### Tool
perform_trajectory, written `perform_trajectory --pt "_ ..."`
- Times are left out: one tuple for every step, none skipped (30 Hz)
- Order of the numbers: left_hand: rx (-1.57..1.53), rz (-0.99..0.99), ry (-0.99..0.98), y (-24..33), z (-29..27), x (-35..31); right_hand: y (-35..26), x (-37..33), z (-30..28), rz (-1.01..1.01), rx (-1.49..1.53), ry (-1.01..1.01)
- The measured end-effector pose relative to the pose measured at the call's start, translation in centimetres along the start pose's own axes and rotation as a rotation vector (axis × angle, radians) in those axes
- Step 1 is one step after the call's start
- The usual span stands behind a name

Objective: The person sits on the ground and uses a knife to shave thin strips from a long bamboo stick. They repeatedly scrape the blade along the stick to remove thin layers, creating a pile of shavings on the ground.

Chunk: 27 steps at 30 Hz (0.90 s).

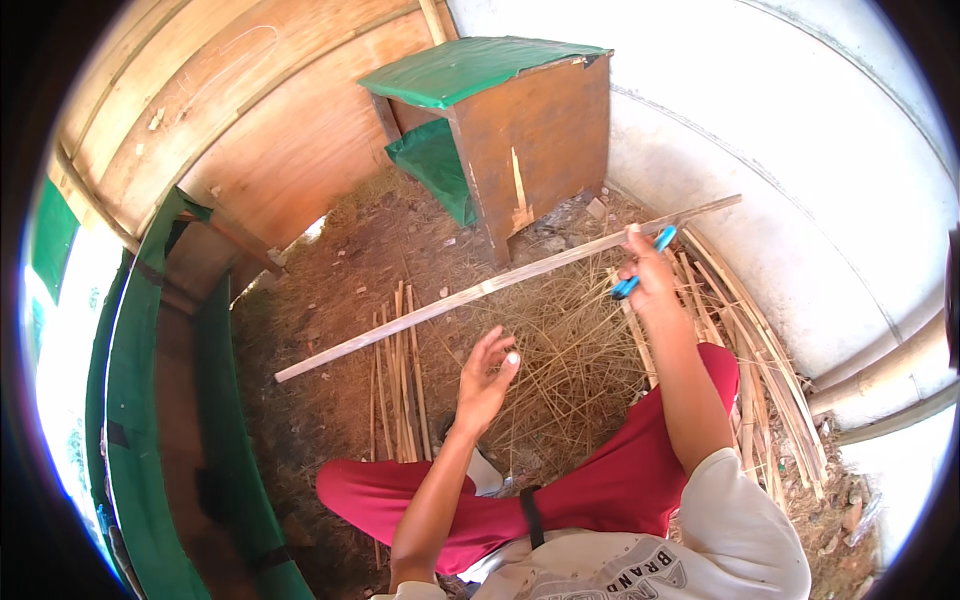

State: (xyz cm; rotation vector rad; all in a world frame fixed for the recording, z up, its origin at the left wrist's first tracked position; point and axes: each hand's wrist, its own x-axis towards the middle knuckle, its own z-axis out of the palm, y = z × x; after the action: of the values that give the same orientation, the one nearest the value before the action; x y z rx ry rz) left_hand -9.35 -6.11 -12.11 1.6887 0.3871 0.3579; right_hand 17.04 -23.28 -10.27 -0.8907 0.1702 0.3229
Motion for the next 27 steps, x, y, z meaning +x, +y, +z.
perform_trajectory --pt "-0.163 -0.023 -0.001 0.7 1.0 0.9 0.7 -0.5 0.5 0.015 0.011 -0.019" --pt "-0.324 -0.052 0.002 1.3 1.8 1.7 1.2 -1.2 1.0 0.035 0.001 -0.053" --pt "-0.480 -0.078 0.006 1.8 2.4 2.5 1.6 -1.9 1.5 0.056 -0.005 -0.089" --pt "-0.540 -0.061 0.016 1.8 2.9 3.2 2.0 -2.6 1.8 0.057 -0.001 -0.138" --pt "-0.584 -0.030 0.026 1.6 3.2 3.9 2.4 -3.0 2.0 0.069 -0.002 -0.155" --pt "-0.628 0.001 0.037 1.5 3.5 4.5 2.7 -3.5 2.2 0.083 -0.003 -0.174" --pt "-0.671 0.032 0.049 1.3 3.6 5.0 3.0 -3.8 2.6 0.097 -0.004 -0.193" --pt "-0.647 0.053 0.048 1.7 4.0 5.3 3.0 -4.0 2.6 0.098 -0.011 -0.185" --pt "-0.687 0.032 0.074 2.0 4.2 5.4 3.2 -4.1 2.5 0.089 -0.012 -0.182" --pt "-0.726 0.011 0.102 2.4 4.4 5.4 3.3 -4.1 2.4 0.080 -0.014 -0.179" --pt "-0.765 -0.005 0.136 2.7 4.5 5.4 3.4 -4.1 2.6 0.074 -0.016 -0.184" --pt "-0.781 -0.006 0.177 2.8 4.6 5.4 3.4 -4.3 2.7 0.076 -0.025 -0.192" --pt "-0.776 -0.014 0.190 2.6 4.5 5.4 3.5 -4.5 2.7 0.085 -0.031 -0.190" --pt "-0.770 -0.019 0.205 2.6 4.4 5.4 3.4 -4.8 2.8 0.095 -0.036 -0.192" --pt "-0.765 -0.025 0.219 2.6 4.3 5.4 3.5 -5.1 3.0 0.104 -0.041 -0.193" --pt "-0.754 -0.053 0.267 2.7 4.3 5.5 3.8 -5.2 3.0 0.094 -0.032 -0.193" --pt "-0.749 -0.047 0.276 2.6 4.2 5.5 3.8 -5.3 3.1 0.104 -0.052 -0.199" --pt "-0.743 -0.041 0.285 2.3 4.0 5.5 3.8 -5.4 3.1 0.115 -0.073 -0.205" --pt "-0.738 -0.036 0.294 2.2 3.8 5.4 3.8 -5.6 3.1 0.126 -0.093 -0.211" --pt "-0.731 -0.011 0.330 2.3 3.5 5.5 3.9 -5.8 3.2 0.136 -0.094 -0.220" --pt "-0.724 0.013 0.367 2.5 3.3 5.6 3.8 -5.9 3.2 0.179 -0.150 -0.259" --pt "-0.717 0.038 0.404 2.7 2.9 5.8 3.7 -6.1 3.2 0.221 -0.206 -0.298" --pt "-0.683 0.112 0.431 2.7 2.2 6.0 3.4 -6.5 3.3 0.267 -0.262 -0.336" --pt "-0.648 0.186 0.459 2.6 1.2 6.3 3.0 -6.7 3.5 0.284 -0.403 -0.406" --pt "-0.611 0.261 0.488 2.6 -0.1 6.6 2.7 -6.8 3.6 0.289 -0.514 -0.444" --pt "-0.482 0.286 0.523 3.2 -1.4 6.7 2.4 -6.7 3.6 0.294 -0.623 -0.482" --pt "-0.353 0.311 0.554 4.0 -3.0 6.8 2.2 -6.6 3.5 0.295 -0.733 -0.518"
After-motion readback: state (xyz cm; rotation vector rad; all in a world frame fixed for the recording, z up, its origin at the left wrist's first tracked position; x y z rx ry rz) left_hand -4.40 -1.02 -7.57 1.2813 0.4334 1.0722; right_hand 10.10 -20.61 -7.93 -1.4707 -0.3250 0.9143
